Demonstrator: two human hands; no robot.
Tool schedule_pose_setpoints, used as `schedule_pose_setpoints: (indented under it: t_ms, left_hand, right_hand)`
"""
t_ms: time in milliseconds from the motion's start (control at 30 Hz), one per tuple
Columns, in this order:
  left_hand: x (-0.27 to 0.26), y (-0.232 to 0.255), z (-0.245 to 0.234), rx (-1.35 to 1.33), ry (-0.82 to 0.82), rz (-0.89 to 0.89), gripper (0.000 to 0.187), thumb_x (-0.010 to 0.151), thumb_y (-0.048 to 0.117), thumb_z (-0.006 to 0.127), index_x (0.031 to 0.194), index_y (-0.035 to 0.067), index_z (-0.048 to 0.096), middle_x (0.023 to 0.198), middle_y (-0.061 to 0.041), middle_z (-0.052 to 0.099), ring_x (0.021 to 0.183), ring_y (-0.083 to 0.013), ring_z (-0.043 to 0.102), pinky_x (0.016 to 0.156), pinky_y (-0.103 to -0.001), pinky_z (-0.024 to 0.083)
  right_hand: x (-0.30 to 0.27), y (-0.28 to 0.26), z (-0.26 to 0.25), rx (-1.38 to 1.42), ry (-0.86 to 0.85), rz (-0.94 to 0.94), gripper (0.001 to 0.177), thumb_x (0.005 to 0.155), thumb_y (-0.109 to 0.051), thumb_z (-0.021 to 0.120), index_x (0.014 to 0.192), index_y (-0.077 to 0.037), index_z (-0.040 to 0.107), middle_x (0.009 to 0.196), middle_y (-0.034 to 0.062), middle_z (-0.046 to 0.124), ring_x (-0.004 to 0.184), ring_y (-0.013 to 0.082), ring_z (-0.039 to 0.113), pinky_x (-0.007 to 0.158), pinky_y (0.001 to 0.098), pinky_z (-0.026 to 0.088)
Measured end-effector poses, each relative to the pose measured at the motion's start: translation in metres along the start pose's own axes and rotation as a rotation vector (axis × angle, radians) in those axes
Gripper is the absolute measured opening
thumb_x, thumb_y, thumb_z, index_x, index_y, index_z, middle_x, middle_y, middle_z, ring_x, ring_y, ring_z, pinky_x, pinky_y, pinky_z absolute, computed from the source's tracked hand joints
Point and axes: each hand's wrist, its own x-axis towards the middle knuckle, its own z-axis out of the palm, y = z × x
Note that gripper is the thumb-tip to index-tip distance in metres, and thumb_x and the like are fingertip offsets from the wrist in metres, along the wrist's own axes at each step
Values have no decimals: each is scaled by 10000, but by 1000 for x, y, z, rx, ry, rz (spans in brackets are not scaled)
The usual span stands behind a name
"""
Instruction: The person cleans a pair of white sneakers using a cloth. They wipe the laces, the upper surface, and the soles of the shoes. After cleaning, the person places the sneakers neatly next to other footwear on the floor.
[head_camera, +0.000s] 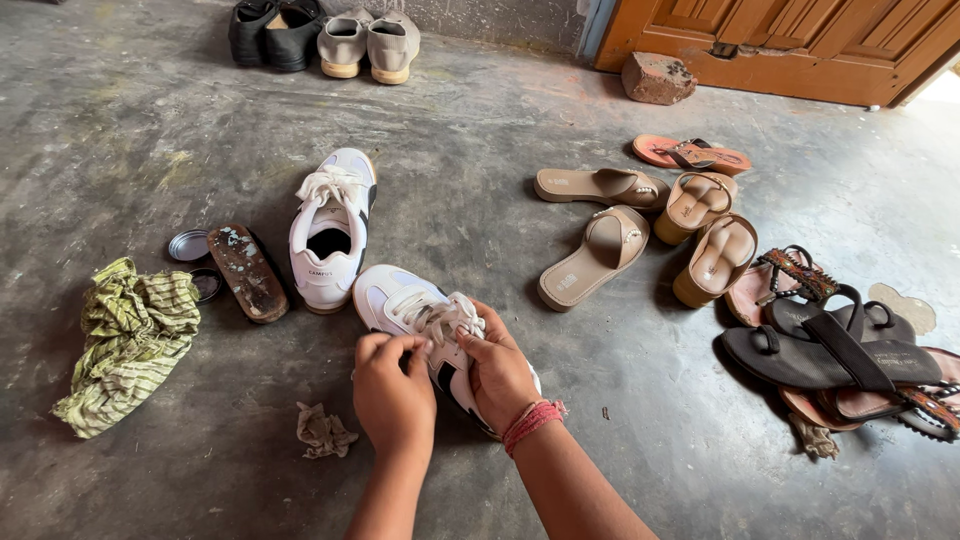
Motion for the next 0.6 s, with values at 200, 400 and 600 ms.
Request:
schedule_pose_setpoints:
  t_ms: [200,400,600]
  left_hand:
    - [11,1,6,98,63,2,87,856,237,784,881,155,773,1005,-37,668,894,-316,685,726,-442,531]
    - [16,2,8,158,65,-98,112,870,260,769,886,150,784,1002,-35,706,876,-317,697,712,-443,532]
    - [9,-2,-3,100,-66,-121,103,846,230,752,917,176,803,1000,-21,745,886,-301,712,704,-435,547]
  right_hand:
    - [2,3,-1,16,7,-4,423,1001,-32,484,1422,-81,495,1267,145,657,1135,233,665,994,385,557]
    - [0,1,0,-4,36,23,436,993,-31,489,1422,-110,506,1254,126,667,1126,226,668,982,387,553]
    - [2,3,-2,-30,44,22,422,998,-39,493,1415,-105,508,1256,127,667,1133,231,664,989,389,551]
